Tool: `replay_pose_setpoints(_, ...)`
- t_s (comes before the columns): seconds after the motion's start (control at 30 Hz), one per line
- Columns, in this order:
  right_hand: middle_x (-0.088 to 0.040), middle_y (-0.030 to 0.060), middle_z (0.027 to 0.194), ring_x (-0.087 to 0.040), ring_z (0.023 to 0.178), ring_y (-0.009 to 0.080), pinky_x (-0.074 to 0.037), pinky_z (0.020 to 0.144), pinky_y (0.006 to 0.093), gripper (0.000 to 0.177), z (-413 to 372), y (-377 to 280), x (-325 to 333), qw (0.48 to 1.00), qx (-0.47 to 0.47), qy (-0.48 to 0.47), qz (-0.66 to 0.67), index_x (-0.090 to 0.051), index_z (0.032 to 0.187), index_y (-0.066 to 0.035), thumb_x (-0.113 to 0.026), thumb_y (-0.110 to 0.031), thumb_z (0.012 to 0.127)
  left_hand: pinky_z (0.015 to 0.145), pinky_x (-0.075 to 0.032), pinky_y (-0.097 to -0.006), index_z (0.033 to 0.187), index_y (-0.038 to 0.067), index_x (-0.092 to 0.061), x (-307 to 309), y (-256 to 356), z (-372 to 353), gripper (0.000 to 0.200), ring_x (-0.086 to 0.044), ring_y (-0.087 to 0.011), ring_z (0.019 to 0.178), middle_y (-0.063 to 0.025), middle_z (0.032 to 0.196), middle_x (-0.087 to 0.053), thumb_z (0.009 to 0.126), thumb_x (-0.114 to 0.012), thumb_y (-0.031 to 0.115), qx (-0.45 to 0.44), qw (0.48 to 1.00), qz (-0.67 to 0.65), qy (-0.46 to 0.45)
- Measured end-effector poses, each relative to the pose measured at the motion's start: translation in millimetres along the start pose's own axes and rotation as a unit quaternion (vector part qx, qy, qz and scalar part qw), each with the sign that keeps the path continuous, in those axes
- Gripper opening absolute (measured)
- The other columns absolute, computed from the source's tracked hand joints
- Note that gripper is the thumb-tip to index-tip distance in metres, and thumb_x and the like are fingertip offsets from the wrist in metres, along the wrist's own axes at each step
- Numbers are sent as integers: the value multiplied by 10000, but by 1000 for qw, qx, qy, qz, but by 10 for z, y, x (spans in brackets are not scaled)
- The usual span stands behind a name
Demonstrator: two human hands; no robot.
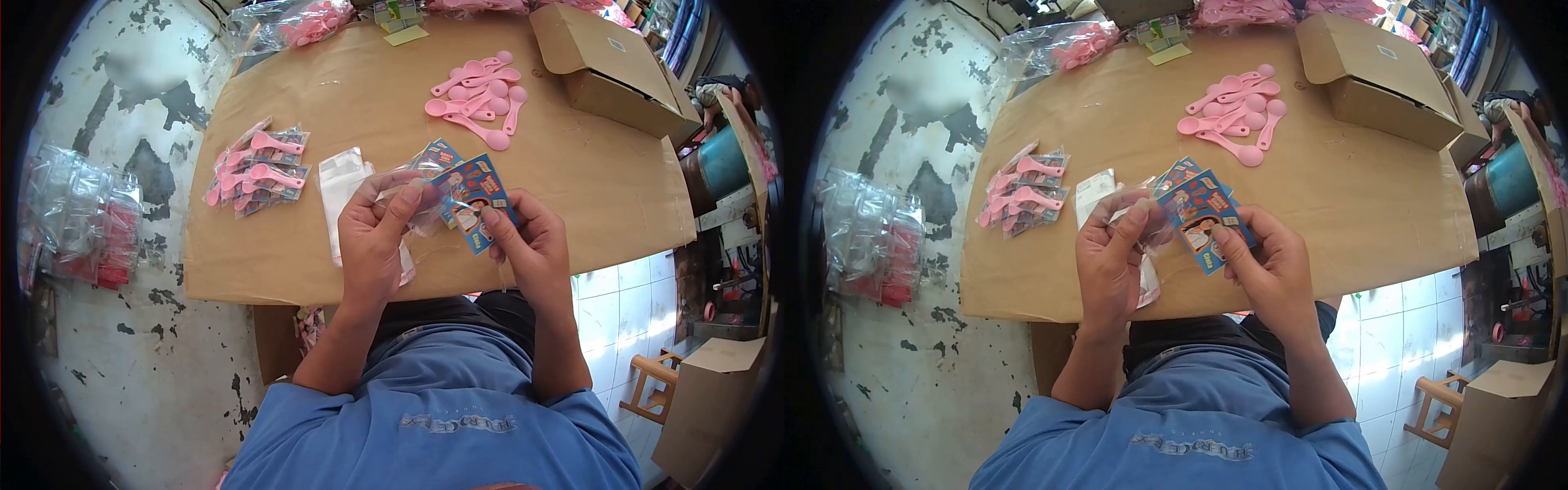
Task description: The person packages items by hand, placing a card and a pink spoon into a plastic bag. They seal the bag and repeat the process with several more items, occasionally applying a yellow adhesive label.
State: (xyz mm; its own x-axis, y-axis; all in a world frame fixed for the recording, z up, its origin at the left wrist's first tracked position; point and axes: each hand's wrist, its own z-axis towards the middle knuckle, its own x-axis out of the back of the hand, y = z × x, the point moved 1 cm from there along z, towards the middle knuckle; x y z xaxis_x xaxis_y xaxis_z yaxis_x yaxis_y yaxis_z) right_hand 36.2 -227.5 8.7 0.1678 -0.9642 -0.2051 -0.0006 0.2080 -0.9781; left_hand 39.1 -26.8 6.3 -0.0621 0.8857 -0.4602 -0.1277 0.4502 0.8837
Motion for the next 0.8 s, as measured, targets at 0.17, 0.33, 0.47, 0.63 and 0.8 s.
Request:
replay_pose_setpoints(0.17, -657, 0, 931, -560, 724, 35, -448, 619, 210, 145, -35, -16, -19, 995, 71, 70, 19, -675, 1098, 6, -721, -108, 1020, 821, -645, -370, 1305, -33, -616, 12, 32, 13, 298, -767, -281, 1074, -246, 1180, -748, 1061, -647, 136, 3, 1000, 7, -1)
replay_pose_setpoints(0.33, -636, 51, 969, -567, 772, 130, -463, 648, 278, 317, -57, -37, -33, 911, 293, 156, -245, -701, 1098, -50, -789, 83, 824, 874, -659, -396, 1375, -36, -576, -39, 79, -2, 348, -746, -304, 1133, -274, 1291, -699, 1077, -606, 141, 43, 998, -33, -29)
replay_pose_setpoints(0.47, -595, 72, 967, -550, 835, 263, -444, 644, 364, 491, -57, 5, -79, 797, 408, 159, -416, -755, 1055, -92, -752, 95, 601, 957, -648, -428, 1429, -60, -531, -85, 93, -13, 393, -684, -305, 1256, -267, 1379, -654, 1111, -520, 171, 54, 995, -60, -51)
replay_pose_setpoints(0.63, -583, 71, 987, -527, 879, 257, -436, 684, 362, 467, -71, 54, -102, 765, 397, 184, -472, -759, 1055, -98, -731, 81, 625, 1008, -621, -443, 1489, -58, -490, -54, 111, -34, 453, -629, -273, 1345, -227, 1435, -630, 1144, -439, 230, 80, 991, -74, -77)
replay_pose_setpoints(0.8, -592, 58, 1014, -501, 902, 262, -421, 691, 374, 523, -59, 46, -127, 760, 401, 184, -478, -766, 1076, -111, -704, 71, 590, 1065, -584, -515, 1544, -111, -392, -154, 149, -90, 547, -624, -351, 1335, -262, 1503, -561, 1141, -376, 259, 104, 990, -60, -73)
